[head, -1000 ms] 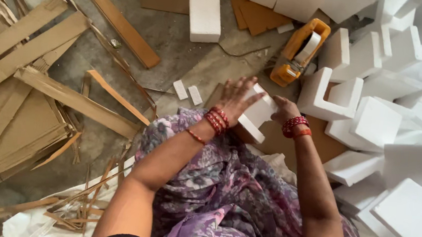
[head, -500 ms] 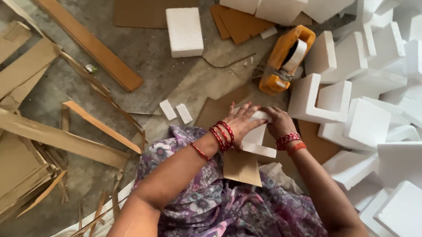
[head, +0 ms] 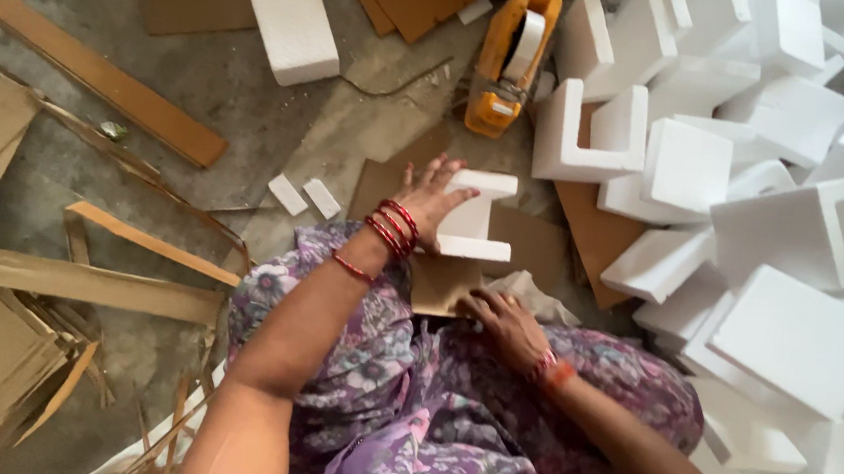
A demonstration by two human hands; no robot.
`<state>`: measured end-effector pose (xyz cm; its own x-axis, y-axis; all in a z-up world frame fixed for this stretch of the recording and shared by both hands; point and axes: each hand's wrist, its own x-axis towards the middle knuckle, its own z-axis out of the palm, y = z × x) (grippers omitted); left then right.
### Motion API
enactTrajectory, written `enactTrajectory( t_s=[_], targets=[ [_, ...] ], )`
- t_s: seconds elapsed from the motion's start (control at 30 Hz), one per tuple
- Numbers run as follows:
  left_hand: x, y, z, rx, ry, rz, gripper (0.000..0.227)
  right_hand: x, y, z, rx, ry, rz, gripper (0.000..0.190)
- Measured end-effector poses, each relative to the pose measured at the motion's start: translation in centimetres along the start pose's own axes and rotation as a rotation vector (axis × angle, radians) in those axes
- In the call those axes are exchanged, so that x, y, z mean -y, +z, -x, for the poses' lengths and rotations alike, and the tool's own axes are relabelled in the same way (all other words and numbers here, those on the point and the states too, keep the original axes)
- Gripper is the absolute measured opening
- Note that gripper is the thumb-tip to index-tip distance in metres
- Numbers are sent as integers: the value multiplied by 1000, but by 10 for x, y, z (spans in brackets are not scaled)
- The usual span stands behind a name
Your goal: The person assembles protective packaging by placing white foam pieces into a cardboard box and securing them with tape. The person repeats this process with multiple foam pieces and cardboard sheets.
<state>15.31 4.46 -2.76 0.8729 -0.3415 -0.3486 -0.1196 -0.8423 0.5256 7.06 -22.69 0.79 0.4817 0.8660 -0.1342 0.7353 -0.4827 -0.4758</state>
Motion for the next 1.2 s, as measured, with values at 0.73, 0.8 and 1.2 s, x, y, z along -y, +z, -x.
enactTrajectory(
  t_s=[0.73,0.8,1.2],
  targets=[
    [-19,58,-28,-427,45,-11,121,-30,-77,-121,419,431,280,50],
    [-27,59,-27,-89,-109,-173,125,-32,-98,-169,319,377,339,28],
    [-38,72,-32,-176,-52,-227,92,-81,36,-547,2,473,-631,56]
  ],
)
